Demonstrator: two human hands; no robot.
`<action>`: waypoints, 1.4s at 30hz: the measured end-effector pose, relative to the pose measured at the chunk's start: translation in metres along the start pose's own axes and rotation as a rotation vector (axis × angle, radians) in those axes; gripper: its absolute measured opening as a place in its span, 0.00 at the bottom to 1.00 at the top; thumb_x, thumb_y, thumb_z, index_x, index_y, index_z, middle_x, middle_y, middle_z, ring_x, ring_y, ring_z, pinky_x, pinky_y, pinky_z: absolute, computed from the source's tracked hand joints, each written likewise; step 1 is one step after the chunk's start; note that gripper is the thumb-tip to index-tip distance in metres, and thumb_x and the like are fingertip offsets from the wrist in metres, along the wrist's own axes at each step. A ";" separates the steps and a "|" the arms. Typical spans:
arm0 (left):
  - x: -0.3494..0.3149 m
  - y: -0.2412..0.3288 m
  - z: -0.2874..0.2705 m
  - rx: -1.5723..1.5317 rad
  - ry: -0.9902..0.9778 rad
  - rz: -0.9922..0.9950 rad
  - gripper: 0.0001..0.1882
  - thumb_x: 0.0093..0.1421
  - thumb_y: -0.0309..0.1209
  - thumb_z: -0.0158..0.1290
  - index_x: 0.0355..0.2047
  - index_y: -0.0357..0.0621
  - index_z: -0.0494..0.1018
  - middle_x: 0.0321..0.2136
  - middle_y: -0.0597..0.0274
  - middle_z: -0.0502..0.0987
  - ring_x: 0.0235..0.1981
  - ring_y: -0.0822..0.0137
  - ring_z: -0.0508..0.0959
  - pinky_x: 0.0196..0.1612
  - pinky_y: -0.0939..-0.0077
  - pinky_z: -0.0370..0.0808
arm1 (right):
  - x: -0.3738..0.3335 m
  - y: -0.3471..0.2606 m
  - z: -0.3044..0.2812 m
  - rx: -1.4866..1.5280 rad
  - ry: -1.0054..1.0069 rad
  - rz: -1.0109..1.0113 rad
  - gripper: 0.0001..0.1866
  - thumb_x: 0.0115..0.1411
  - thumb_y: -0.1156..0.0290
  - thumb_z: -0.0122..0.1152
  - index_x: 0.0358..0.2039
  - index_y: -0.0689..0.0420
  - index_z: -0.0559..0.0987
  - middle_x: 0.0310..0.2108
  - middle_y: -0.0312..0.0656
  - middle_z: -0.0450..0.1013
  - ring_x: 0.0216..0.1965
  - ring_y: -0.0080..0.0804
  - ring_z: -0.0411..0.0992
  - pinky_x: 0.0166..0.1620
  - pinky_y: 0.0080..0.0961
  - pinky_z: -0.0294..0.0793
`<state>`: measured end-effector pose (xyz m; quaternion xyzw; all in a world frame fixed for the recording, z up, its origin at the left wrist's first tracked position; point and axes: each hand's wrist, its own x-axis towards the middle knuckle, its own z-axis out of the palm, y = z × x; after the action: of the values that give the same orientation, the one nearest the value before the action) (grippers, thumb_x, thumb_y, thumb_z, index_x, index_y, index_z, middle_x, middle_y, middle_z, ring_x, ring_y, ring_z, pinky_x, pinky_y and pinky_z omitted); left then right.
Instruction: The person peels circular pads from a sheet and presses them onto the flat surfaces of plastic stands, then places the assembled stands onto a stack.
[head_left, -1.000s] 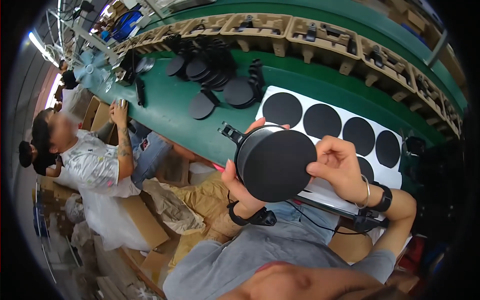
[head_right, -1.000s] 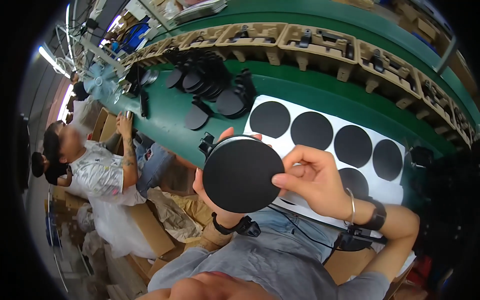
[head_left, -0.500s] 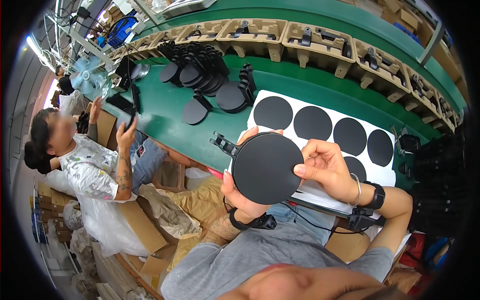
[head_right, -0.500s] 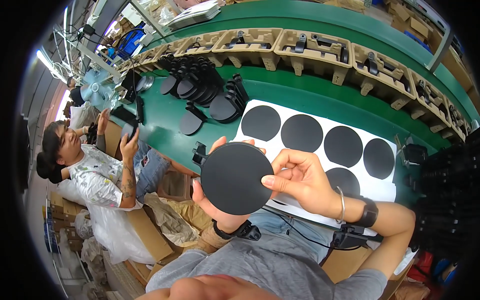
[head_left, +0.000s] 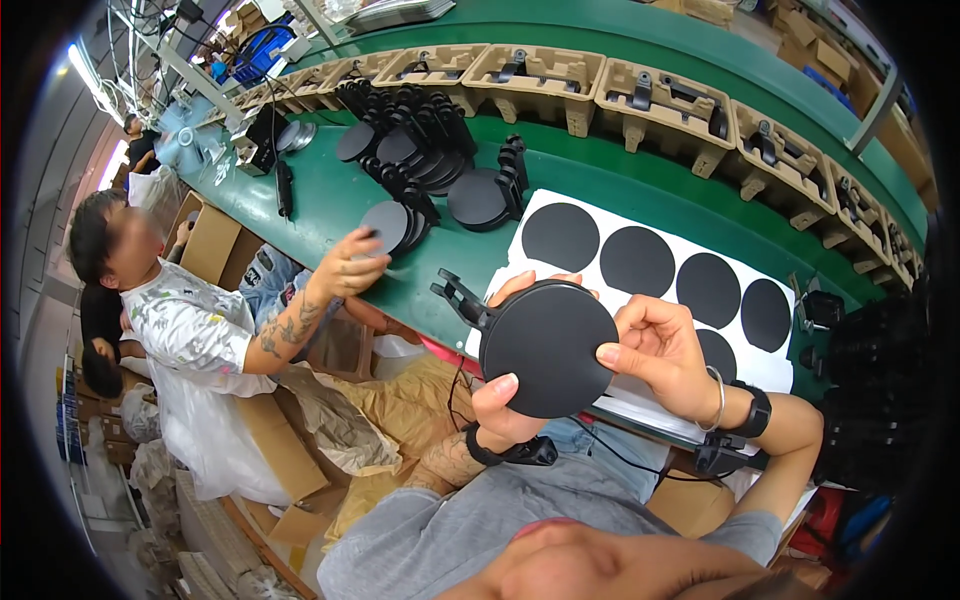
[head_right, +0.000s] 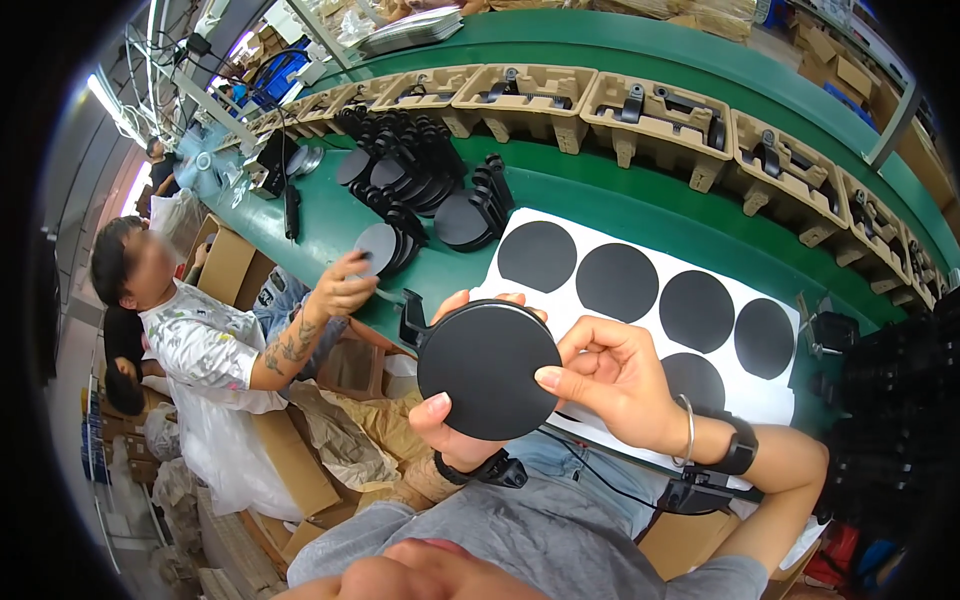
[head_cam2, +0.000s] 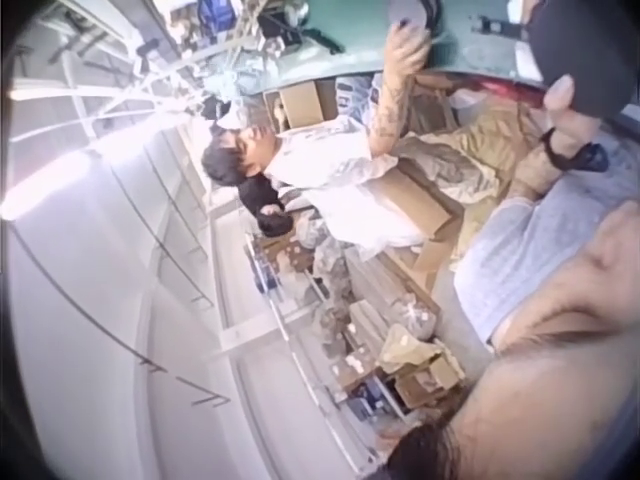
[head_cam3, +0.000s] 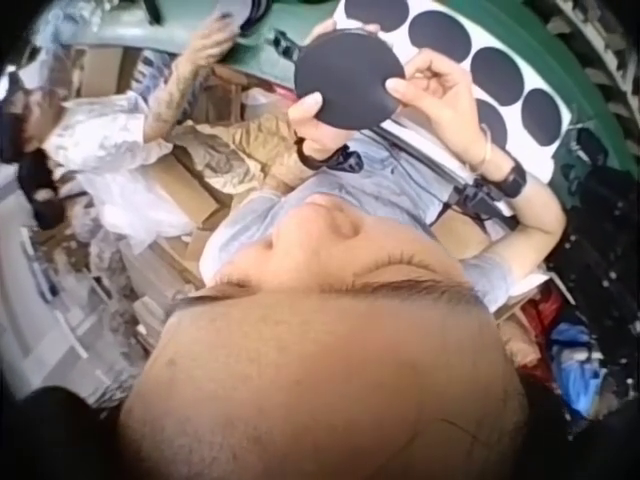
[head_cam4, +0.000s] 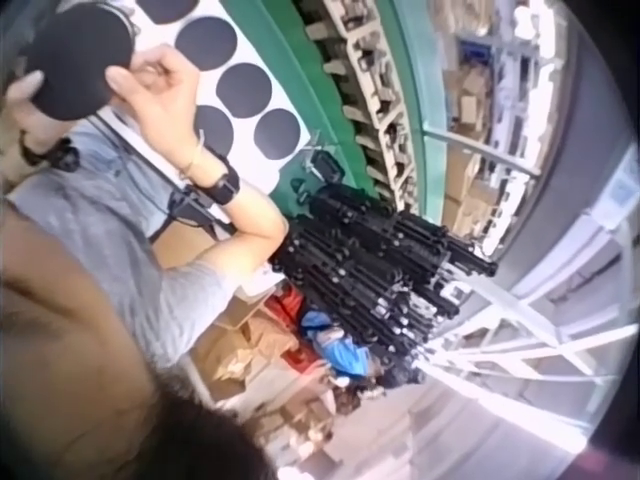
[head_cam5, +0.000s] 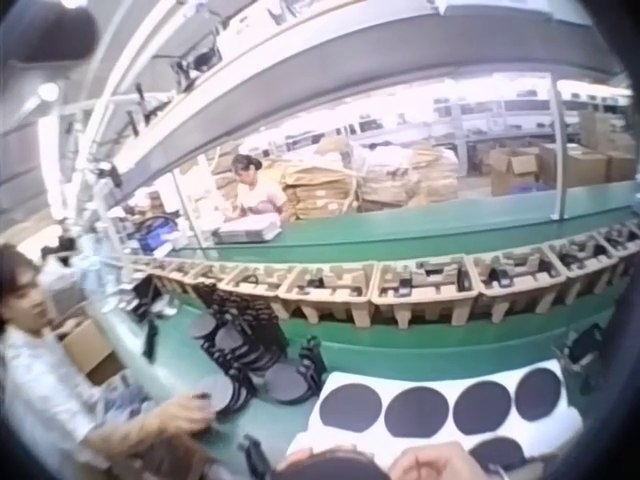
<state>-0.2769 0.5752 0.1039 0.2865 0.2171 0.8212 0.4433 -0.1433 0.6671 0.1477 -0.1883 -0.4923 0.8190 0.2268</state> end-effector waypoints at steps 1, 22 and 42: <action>-0.001 -0.001 0.001 -0.039 0.023 -0.016 0.44 0.45 0.45 0.49 0.62 0.41 0.50 0.55 0.33 0.60 0.55 0.39 0.66 0.55 0.51 0.67 | -0.001 -0.001 0.000 -0.001 -0.001 -0.002 0.07 0.55 0.83 0.61 0.27 0.61 0.71 0.25 0.34 0.71 0.29 0.14 0.70 0.32 0.12 0.69; 0.007 -0.035 -0.006 0.215 -0.152 0.200 0.42 0.44 0.42 0.51 0.59 0.42 0.54 0.55 0.31 0.58 0.55 0.40 0.65 0.57 0.49 0.63 | 0.015 -0.017 -0.033 -1.147 0.135 -0.391 0.18 0.40 0.69 0.76 0.12 0.62 0.73 0.10 0.38 0.68 0.13 0.22 0.67 0.19 0.16 0.63; 0.038 -0.047 -0.006 0.357 0.042 0.006 0.52 0.48 0.46 0.58 0.64 0.46 0.38 0.58 0.55 0.53 0.60 0.58 0.59 0.61 0.63 0.59 | 0.028 0.002 -0.040 -1.478 -0.251 -1.158 0.18 0.47 0.78 0.67 0.40 0.66 0.77 0.38 0.53 0.74 0.41 0.50 0.76 0.37 0.32 0.80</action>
<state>-0.2694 0.6310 0.0815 0.3440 0.3677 0.7767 0.3784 -0.1458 0.7109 0.1256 0.0788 -0.9240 0.0743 0.3668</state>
